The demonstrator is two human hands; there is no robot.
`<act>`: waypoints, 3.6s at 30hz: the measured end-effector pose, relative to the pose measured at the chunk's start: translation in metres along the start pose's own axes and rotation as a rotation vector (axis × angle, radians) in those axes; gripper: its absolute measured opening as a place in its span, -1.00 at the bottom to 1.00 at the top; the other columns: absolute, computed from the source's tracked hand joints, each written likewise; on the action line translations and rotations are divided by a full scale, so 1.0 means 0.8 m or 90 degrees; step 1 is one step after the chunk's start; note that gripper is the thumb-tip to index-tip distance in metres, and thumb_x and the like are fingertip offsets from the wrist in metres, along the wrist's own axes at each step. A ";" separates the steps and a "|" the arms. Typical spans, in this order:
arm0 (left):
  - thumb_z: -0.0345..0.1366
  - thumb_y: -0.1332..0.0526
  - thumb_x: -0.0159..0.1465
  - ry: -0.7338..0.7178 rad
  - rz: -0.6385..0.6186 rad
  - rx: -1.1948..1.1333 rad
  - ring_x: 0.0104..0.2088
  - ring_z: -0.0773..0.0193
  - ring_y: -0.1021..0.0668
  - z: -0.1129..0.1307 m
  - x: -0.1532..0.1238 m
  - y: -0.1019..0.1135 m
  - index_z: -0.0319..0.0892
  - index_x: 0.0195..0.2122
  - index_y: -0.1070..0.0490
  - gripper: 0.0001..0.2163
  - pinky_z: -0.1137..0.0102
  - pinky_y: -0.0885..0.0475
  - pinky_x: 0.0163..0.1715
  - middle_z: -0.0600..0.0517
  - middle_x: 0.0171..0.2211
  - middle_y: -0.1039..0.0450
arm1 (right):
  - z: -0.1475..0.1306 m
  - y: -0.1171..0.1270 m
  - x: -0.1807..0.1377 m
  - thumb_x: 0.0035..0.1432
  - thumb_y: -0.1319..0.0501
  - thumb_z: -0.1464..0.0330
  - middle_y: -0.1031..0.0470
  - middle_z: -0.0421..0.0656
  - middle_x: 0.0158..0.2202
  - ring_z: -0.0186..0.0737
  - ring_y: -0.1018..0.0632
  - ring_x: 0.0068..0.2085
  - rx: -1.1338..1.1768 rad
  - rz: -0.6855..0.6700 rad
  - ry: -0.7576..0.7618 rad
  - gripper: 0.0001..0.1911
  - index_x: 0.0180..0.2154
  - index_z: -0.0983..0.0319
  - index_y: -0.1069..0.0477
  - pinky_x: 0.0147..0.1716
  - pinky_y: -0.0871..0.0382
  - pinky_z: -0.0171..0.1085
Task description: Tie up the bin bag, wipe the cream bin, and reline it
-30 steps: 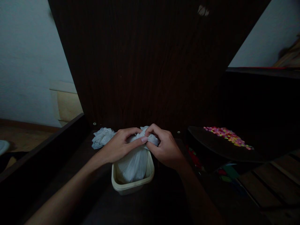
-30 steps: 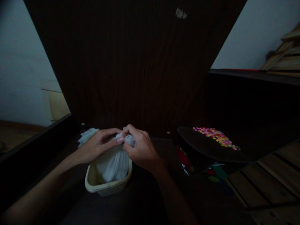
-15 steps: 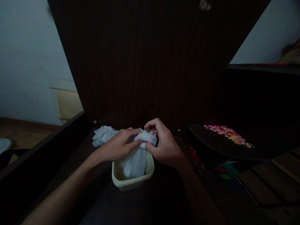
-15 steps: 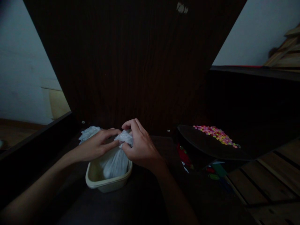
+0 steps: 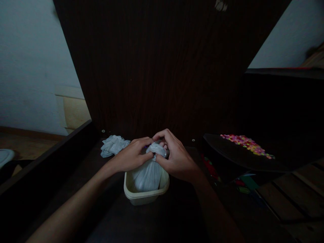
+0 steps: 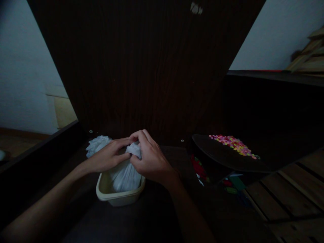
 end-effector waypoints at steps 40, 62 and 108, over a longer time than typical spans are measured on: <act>-0.37 -0.18 0.32 -0.049 -0.027 -0.096 0.02 0.11 -0.48 0.017 -0.001 0.015 -0.15 -0.26 -0.53 -0.88 0.21 -0.41 0.10 -0.06 -0.01 -0.39 | -0.003 0.009 0.004 0.03 -0.12 0.63 -0.41 -0.19 -0.26 -0.25 -0.45 -0.26 -0.034 0.047 0.053 -0.71 -0.23 0.19 -0.35 -0.30 -0.26 -0.29; -0.48 -0.27 0.26 -0.077 0.023 -0.156 0.06 0.11 -0.48 0.008 0.002 0.016 -0.18 -0.40 -0.57 -0.87 0.18 -0.39 0.12 -0.07 -0.01 -0.40 | 0.000 -0.005 0.005 0.09 -0.17 0.53 -0.48 -0.05 -0.19 -0.05 -0.47 -0.16 -0.206 0.022 0.008 -0.80 -0.20 0.21 -0.35 -0.13 -0.33 -0.12; -0.40 -0.29 0.32 -0.067 0.095 -0.106 -0.09 0.18 -0.54 0.010 -0.001 0.026 -0.16 -0.29 -0.58 -0.92 0.26 -0.44 -0.03 -0.05 -0.12 -0.48 | 0.006 -0.002 0.003 0.06 -0.07 0.61 -0.45 -0.24 -0.32 -0.27 -0.48 -0.31 0.025 0.053 -0.002 -0.74 -0.26 0.16 -0.24 -0.24 -0.29 -0.26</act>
Point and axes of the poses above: each hand's wrist, its own x-axis towards the middle knuckle, its own y-axis out of the back of the hand, z = x × y, the point moved 5 cm from there along x, towards the middle knuckle
